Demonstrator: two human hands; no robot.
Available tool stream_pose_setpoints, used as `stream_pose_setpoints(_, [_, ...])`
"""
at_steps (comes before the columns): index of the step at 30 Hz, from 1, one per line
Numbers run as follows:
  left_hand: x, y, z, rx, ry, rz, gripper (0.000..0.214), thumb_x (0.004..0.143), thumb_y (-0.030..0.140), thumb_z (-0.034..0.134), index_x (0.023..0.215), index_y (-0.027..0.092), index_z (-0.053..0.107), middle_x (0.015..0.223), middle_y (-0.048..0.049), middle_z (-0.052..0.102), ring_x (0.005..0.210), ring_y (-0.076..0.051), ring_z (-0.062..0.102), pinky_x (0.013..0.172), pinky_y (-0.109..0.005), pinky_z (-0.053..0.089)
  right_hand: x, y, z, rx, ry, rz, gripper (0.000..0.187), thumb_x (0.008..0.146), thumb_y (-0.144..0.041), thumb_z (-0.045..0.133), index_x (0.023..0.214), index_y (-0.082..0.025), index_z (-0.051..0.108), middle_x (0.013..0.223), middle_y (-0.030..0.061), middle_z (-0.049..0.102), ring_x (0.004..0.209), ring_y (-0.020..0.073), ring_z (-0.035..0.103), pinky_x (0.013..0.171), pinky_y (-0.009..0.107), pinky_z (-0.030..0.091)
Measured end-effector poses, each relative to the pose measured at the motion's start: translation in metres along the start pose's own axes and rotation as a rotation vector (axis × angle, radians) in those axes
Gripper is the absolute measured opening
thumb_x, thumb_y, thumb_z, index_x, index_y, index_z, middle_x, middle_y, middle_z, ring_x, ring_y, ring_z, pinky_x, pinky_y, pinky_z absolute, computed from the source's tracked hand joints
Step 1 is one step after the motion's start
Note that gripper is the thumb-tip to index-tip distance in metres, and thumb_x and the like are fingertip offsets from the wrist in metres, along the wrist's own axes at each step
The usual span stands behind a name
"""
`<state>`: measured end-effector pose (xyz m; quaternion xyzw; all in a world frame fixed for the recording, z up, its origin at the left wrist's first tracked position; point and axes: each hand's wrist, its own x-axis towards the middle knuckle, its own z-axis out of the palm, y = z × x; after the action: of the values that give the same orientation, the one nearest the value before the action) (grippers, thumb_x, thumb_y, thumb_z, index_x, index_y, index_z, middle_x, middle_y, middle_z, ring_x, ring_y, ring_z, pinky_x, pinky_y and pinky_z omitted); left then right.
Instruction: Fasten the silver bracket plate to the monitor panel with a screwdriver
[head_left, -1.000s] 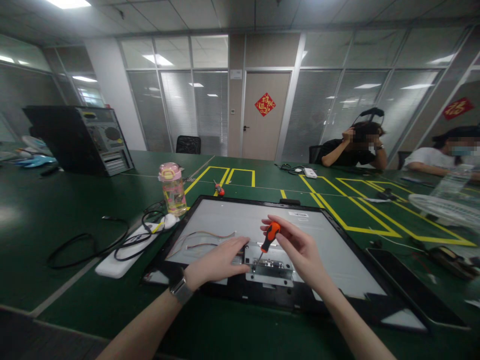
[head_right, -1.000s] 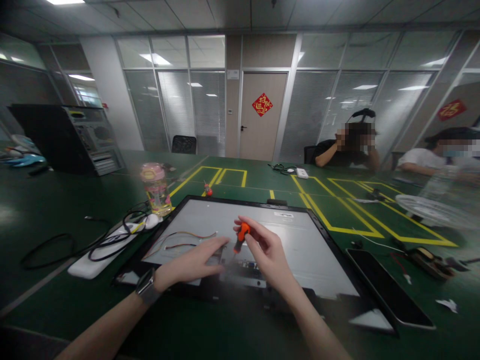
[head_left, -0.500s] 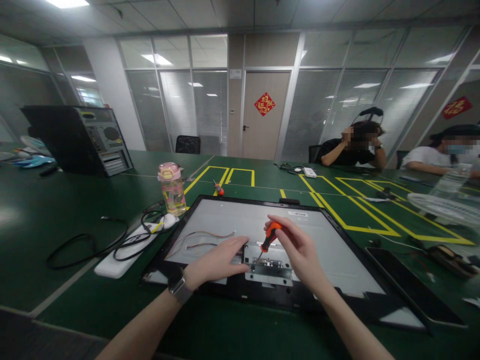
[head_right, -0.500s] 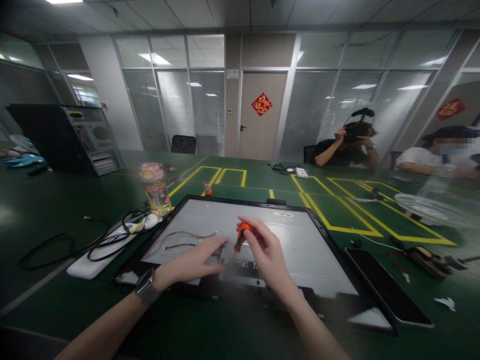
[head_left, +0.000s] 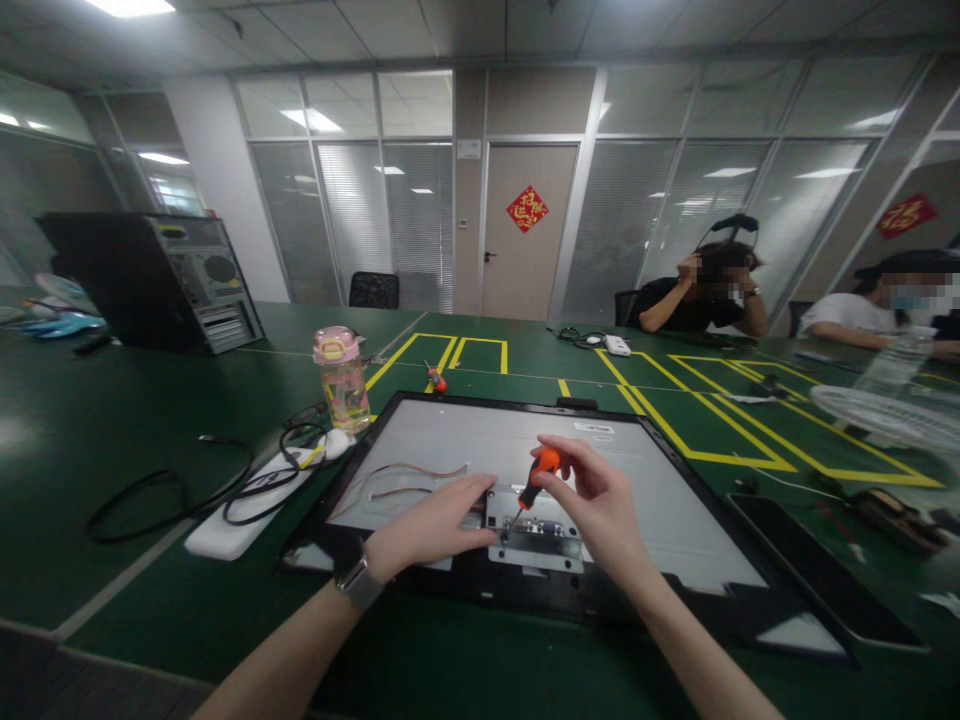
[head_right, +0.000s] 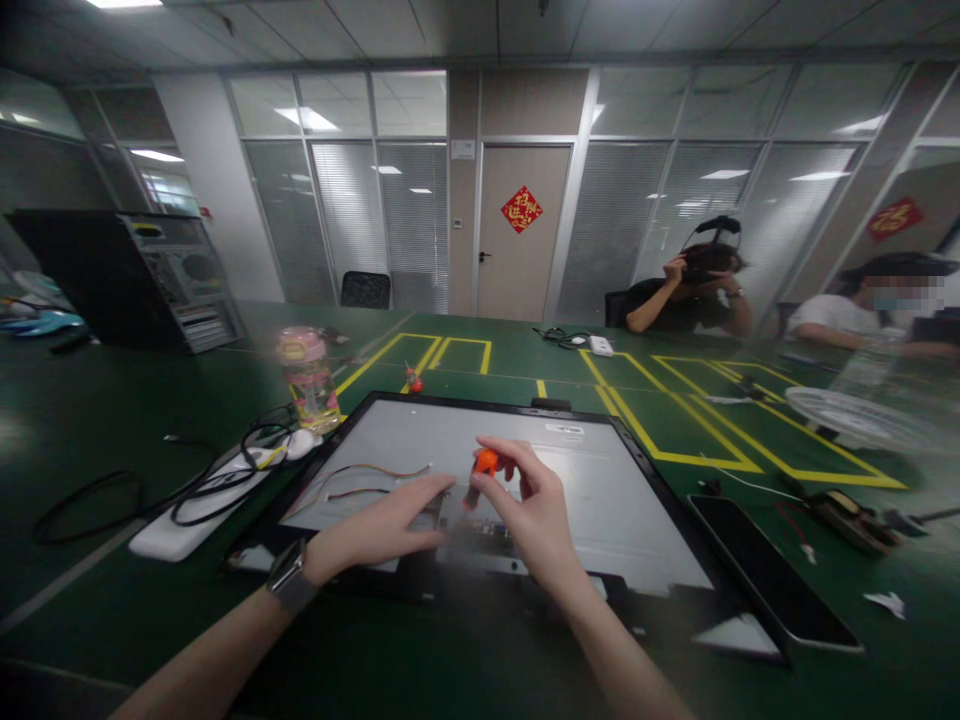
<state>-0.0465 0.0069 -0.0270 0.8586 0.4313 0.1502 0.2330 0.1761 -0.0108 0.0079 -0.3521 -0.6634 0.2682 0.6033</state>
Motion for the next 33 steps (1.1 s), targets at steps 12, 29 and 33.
stream_pose_setpoints(12, [0.0007, 0.0004, 0.0002, -0.004, 0.019, 0.020, 0.064, 0.086, 0.041, 0.063, 0.142, 0.021, 0.039, 0.147, -0.0109, 0.044, 0.133, -0.029, 0.043, 0.111, -0.042, 0.032, -0.0008, -0.0087, 0.0038, 0.177, -0.146, -0.038, 0.013, 0.083, -0.032, 0.068, 0.095, -0.026, 0.069, 0.088, 0.0018, 0.063, 0.072, 0.0169, 0.065, 0.067, 0.031, 0.055])
stream_pose_setpoints(29, [0.0008, -0.0003, 0.0000, -0.005, 0.009, 0.027, 0.065, 0.086, 0.042, 0.063, 0.142, 0.022, 0.038, 0.148, -0.0110, 0.041, 0.135, -0.029, 0.040, 0.112, -0.043, 0.031, 0.0011, -0.0031, -0.0002, 0.236, -0.219, 0.070, 0.027, 0.088, -0.028, 0.063, 0.115, -0.028, 0.064, 0.102, 0.0054, 0.069, 0.088, 0.0195, 0.068, 0.078, 0.034, 0.057])
stream_pose_setpoints(33, [0.0009, -0.0007, 0.0002, 0.002, 0.007, 0.023, 0.065, 0.087, 0.042, 0.062, 0.143, 0.020, 0.037, 0.148, -0.0116, 0.041, 0.135, -0.028, 0.039, 0.113, -0.042, 0.029, 0.0005, -0.0033, 0.0008, 0.222, -0.240, 0.060, 0.031, 0.094, -0.031, 0.053, 0.125, -0.030, 0.057, 0.114, 0.0081, 0.067, 0.105, 0.0223, 0.064, 0.085, 0.037, 0.056])
